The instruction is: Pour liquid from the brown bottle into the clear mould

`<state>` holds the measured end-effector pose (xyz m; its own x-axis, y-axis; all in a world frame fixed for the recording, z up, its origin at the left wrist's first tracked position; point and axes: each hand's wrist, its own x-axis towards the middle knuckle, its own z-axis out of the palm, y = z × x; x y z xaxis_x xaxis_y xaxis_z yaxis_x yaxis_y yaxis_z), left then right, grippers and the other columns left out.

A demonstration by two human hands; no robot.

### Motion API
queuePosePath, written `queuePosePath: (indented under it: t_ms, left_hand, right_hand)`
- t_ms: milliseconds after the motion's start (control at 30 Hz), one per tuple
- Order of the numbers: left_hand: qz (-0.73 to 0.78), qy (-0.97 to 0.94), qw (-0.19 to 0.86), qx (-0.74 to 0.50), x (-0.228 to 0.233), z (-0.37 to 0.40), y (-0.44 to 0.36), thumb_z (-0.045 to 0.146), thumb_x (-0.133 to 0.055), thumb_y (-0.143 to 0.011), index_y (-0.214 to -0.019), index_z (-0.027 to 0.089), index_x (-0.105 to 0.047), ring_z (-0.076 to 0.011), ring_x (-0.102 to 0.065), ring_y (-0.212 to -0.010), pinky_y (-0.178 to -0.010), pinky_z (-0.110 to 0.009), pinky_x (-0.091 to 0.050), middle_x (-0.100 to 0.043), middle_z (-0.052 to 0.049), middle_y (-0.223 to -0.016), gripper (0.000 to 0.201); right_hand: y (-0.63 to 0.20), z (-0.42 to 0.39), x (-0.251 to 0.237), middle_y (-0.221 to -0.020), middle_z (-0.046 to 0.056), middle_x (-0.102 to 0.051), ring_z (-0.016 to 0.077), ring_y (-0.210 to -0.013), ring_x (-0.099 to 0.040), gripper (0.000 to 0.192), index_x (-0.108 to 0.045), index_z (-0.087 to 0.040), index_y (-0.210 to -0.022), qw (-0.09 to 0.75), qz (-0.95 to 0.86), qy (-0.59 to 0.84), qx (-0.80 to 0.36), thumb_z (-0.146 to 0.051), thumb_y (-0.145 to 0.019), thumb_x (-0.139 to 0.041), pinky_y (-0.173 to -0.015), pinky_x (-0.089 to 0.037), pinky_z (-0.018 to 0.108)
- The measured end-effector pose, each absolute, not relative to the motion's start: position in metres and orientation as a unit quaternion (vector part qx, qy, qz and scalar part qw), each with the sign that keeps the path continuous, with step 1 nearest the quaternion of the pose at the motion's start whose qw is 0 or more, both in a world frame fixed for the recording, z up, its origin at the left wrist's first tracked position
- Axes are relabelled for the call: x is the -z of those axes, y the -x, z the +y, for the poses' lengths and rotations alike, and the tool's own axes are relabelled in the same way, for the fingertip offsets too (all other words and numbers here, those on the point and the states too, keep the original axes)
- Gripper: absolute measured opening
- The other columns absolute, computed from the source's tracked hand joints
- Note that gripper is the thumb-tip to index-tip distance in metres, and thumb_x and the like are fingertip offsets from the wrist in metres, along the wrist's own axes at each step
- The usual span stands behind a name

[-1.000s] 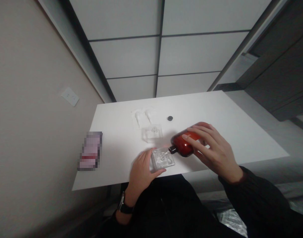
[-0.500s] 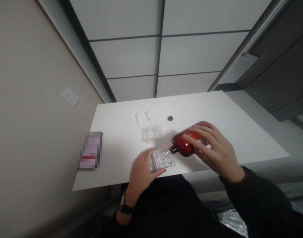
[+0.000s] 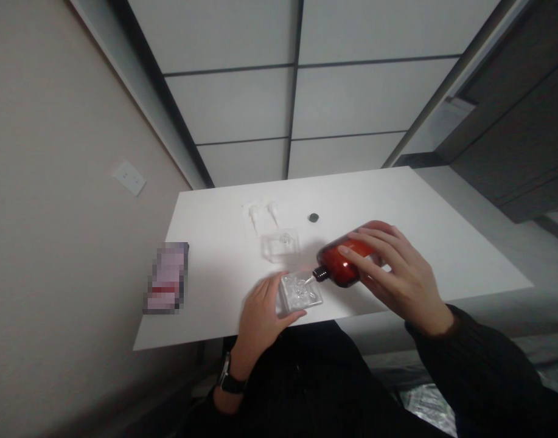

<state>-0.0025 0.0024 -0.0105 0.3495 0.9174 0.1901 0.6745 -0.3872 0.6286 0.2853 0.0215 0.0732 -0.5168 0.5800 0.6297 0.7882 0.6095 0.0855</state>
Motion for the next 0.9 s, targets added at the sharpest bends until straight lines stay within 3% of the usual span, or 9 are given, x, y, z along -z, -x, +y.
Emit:
queuePosePath:
  t_ms: [200,900]
  left_hand:
    - [0.505,-0.789,0.231,-0.262,0.0106,0.0025,0.0023,0.045,-0.09,-0.081,-0.142,0.023,-0.05,-0.0353,-0.069,-0.122,-0.105,-0.053,-0.057,-0.07,-0.014,-0.135,0.075]
    - [0.503,-0.787,0.236,-0.267,0.009,0.0029,0.0027,0.044,-0.09,-0.081,-0.14,0.023,-0.054,-0.0342,-0.07,-0.121,-0.104,-0.051,-0.057,-0.072,-0.013,-0.133,0.073]
  right_hand:
    - [-0.2842,0.0212,-0.0774,-0.139,0.017,-0.068,0.0336,-0.128,-0.066,0.06,-0.061,-0.023,-0.141,0.275,-0.854,0.394,0.202,0.001,-0.088,-0.073,-0.109,-0.056,0.06]
    - [-0.2845,0.0208,-0.082,-0.141,0.016,-0.067,0.0328,-0.129,-0.065,0.061,-0.059,-0.025,-0.142,0.273,-0.853,0.391,0.211,0.0,-0.089,-0.073,-0.11,-0.055,0.059]
